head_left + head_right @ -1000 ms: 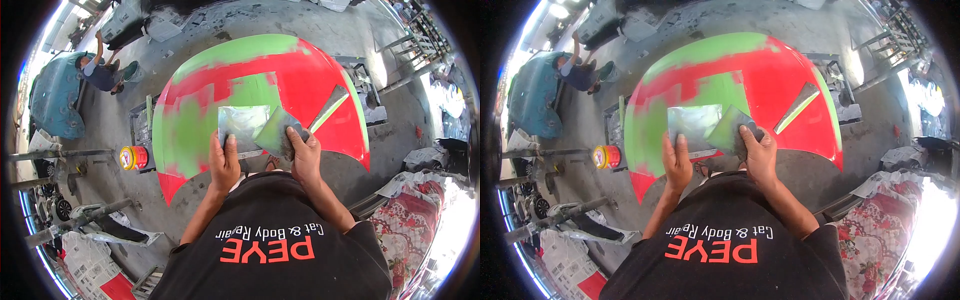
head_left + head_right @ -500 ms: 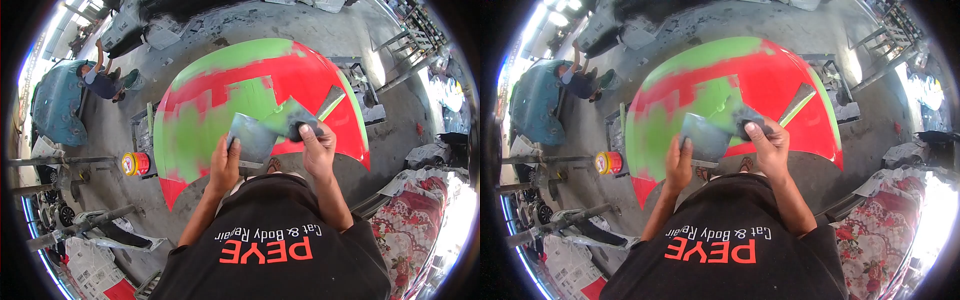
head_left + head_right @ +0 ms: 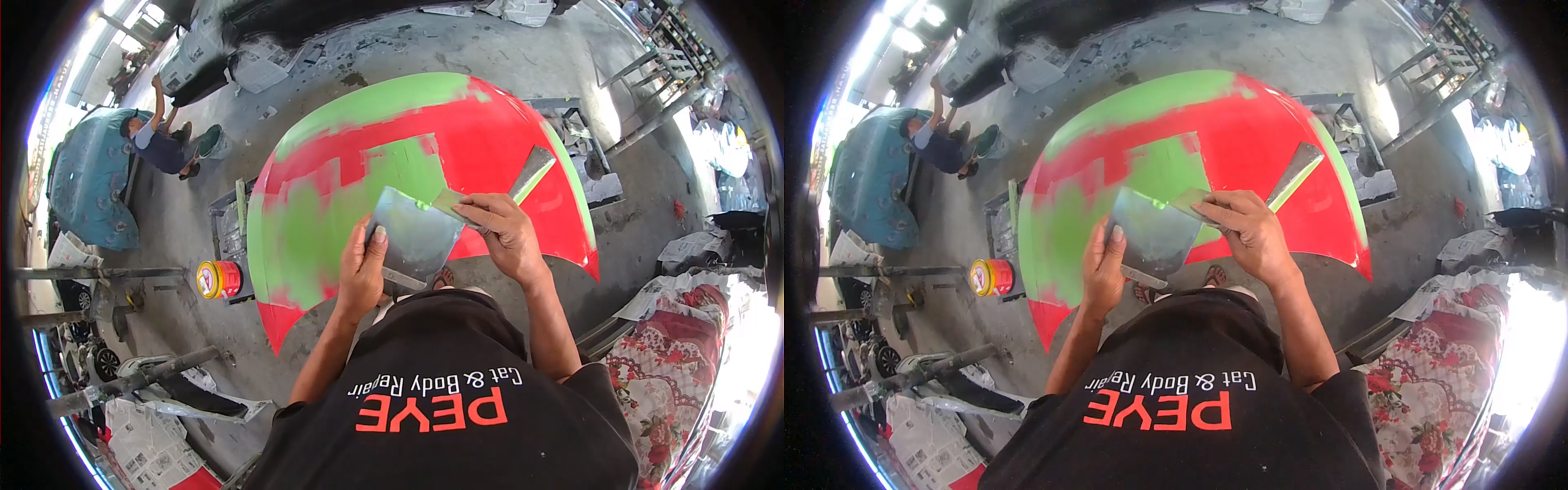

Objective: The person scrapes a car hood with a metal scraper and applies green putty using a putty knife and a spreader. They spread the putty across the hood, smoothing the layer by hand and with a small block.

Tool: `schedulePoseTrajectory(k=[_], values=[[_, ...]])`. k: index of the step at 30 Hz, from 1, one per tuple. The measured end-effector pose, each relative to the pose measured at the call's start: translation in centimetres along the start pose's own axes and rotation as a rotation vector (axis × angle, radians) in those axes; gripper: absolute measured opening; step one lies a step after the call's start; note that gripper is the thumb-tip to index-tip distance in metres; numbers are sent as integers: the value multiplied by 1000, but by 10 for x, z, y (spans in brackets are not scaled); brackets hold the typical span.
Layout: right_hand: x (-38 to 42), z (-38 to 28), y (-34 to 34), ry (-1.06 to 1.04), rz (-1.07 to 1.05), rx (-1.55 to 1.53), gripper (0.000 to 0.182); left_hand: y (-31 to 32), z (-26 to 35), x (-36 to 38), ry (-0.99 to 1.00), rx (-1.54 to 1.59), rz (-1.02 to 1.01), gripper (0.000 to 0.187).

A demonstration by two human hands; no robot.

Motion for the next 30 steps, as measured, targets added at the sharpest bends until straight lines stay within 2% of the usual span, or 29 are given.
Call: schedulePoseTrajectory(k=[2, 3, 5, 6, 8, 10, 13, 15, 16, 18, 20, 23, 26, 27, 30], values=[[4, 6, -5, 9, 2, 197, 38, -9, -11, -1, -64, 101, 22, 37], [8, 8, -5, 19, 12, 201, 38, -16, -8, -3, -98, 203, 23, 36], [17, 18, -7, 278, 190, -371, 19, -23, -3, -9, -123, 290, 56, 35], [21, 22, -9, 282, 194, -368, 19, -26, -3, -12, -127, 292, 51, 35], [33, 35, -9, 634, 302, -1027, 17, -29, -3, -19, -196, 426, -27, 35], [28, 28, -19, 769, 250, -1181, 19, -22, -8, -20, -222, 343, -90, 34], [26, 28, -18, 841, 223, -1345, 23, 3, -1, -20, -230, 152, -236, 33], [25, 25, -10, 901, 58, -1540, 25, 21, 2, -19, -227, 19, -363, 33], [26, 29, -3, 901, 64, -1539, 25, 28, 2, -19, -228, 20, -369, 33], [30, 37, 15, 1011, -1, -1568, 26, 38, 9, -22, 34, -146, -373, 35], [30, 34, 14, 1052, -29, -1604, 25, 38, 8, -22, 55, -207, -378, 35], [30, 39, 18, 1132, 94, -1425, 21, 33, -4, -21, 59, -267, -373, 36], [29, 45, 19, 1107, 136, -1332, 18, 37, -1, -23, 90, -285, -349, 37], [27, 44, 17, 1142, 191, -1236, 15, 38, 2, -22, 127, -309, -324, 38], [38, 67, 22, 1202, 338, -1239, 14, 36, 1, -24, 133, -356, -325, 35]])
Point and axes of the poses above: each hand's wrist, its own x-axis away from the middle knuckle, its own y-axis out of the palm, z = x × y, the point moved 2 cm from there along -x, towards the middle knuckle
